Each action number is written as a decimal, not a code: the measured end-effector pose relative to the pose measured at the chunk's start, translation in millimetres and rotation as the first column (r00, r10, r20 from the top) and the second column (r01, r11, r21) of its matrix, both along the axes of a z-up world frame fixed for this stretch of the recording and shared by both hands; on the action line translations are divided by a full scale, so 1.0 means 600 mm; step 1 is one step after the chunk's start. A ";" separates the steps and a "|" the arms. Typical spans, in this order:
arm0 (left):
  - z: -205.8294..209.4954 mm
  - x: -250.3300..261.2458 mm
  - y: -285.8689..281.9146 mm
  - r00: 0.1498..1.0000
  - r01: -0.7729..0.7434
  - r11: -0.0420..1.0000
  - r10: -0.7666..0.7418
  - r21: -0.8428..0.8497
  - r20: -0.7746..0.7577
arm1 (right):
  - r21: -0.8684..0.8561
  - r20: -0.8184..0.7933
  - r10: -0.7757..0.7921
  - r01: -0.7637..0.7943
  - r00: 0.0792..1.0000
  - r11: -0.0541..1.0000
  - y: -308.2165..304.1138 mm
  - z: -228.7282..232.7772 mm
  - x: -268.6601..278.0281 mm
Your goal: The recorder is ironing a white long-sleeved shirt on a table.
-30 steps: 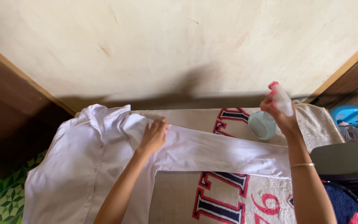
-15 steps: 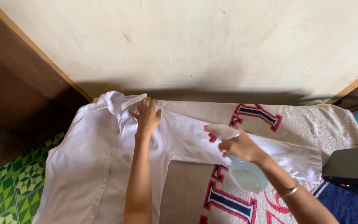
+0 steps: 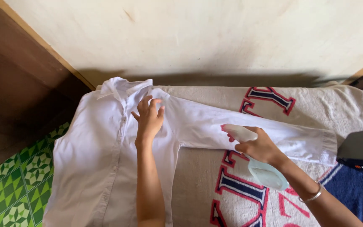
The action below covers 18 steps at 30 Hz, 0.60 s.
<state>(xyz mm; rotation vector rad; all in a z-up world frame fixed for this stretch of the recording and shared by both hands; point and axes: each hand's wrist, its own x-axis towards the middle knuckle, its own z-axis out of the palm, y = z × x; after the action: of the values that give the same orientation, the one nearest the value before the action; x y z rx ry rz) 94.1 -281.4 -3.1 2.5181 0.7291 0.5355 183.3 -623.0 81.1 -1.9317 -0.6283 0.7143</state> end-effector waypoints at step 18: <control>-0.070 0.088 -0.154 0.724 0.321 0.933 -0.352 -0.162 -0.593 | -0.352 0.262 -0.523 0.585 0.811 0.731 -0.380 -0.120 0.012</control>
<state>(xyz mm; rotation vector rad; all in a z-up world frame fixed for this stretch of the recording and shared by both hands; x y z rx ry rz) 147.1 -374.1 -44.9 2.6923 0.4490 -0.4630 190.2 -850.7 9.1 -2.4245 0.0656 0.3294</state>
